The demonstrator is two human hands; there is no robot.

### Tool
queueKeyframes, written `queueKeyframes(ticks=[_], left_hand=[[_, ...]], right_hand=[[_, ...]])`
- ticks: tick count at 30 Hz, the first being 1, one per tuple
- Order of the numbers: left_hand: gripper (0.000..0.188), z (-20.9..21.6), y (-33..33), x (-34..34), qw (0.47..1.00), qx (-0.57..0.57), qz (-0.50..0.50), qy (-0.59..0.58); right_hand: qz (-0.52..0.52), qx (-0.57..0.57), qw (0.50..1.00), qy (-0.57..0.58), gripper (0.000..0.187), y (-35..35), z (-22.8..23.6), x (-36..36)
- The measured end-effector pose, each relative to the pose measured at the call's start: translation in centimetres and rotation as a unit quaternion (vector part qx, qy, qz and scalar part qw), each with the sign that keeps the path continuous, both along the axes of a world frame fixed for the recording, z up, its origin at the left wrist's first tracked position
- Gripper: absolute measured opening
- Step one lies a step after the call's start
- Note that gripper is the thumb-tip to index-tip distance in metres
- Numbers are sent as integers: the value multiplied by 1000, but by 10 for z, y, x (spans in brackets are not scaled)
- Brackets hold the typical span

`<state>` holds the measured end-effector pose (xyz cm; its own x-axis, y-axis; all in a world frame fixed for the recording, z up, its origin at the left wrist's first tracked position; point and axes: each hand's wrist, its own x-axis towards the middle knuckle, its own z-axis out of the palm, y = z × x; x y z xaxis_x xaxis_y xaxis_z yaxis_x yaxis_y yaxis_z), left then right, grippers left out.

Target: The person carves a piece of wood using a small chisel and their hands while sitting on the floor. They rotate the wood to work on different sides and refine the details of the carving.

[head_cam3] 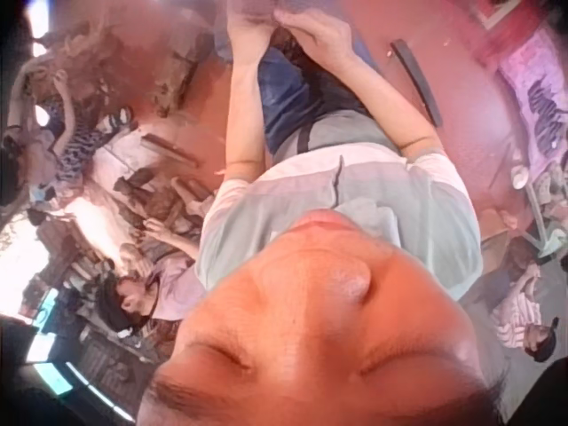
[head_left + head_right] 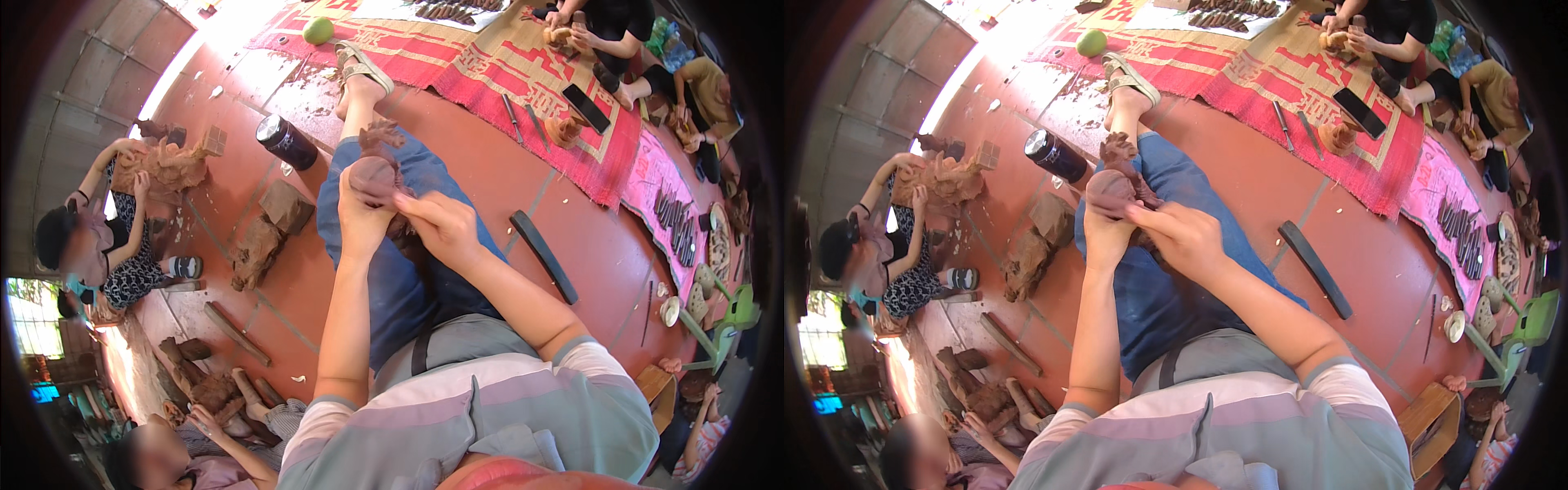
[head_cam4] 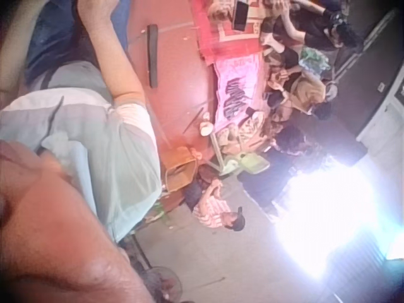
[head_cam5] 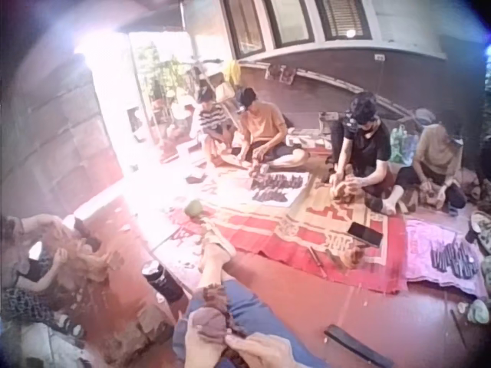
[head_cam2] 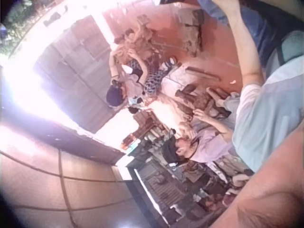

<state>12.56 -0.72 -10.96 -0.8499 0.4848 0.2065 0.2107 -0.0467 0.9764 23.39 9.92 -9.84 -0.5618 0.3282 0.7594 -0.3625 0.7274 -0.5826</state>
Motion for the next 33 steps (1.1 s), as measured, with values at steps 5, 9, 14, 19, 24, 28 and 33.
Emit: queueKeyframes(ticks=[5,9,14,19,24,28,33], left_hand=[[58,0,8,-8,995,-37,25,93],[55,1,1,4,995,-45,57,65],[50,5,-3,5,995,-54,52,69],[57,-3,-1,1,993,-67,57,76],[56,-3,-2,6,993,-56,62,87],[54,0,-2,6,996,-34,54,67],[56,3,-2,8,995,-47,59,60]], right_hand=[[-17,-181,983,-35,28,19,-66,64],[-4,-53,996,-77,32,0,21,21],[-49,19,993,-109,38,-23,58,-22],[-64,25,992,-103,33,8,-16,29],[-31,-152,984,-93,26,11,-23,69],[-39,-27,989,-141,26,-13,56,-6],[-47,2,991,-122,28,-9,54,-16]])
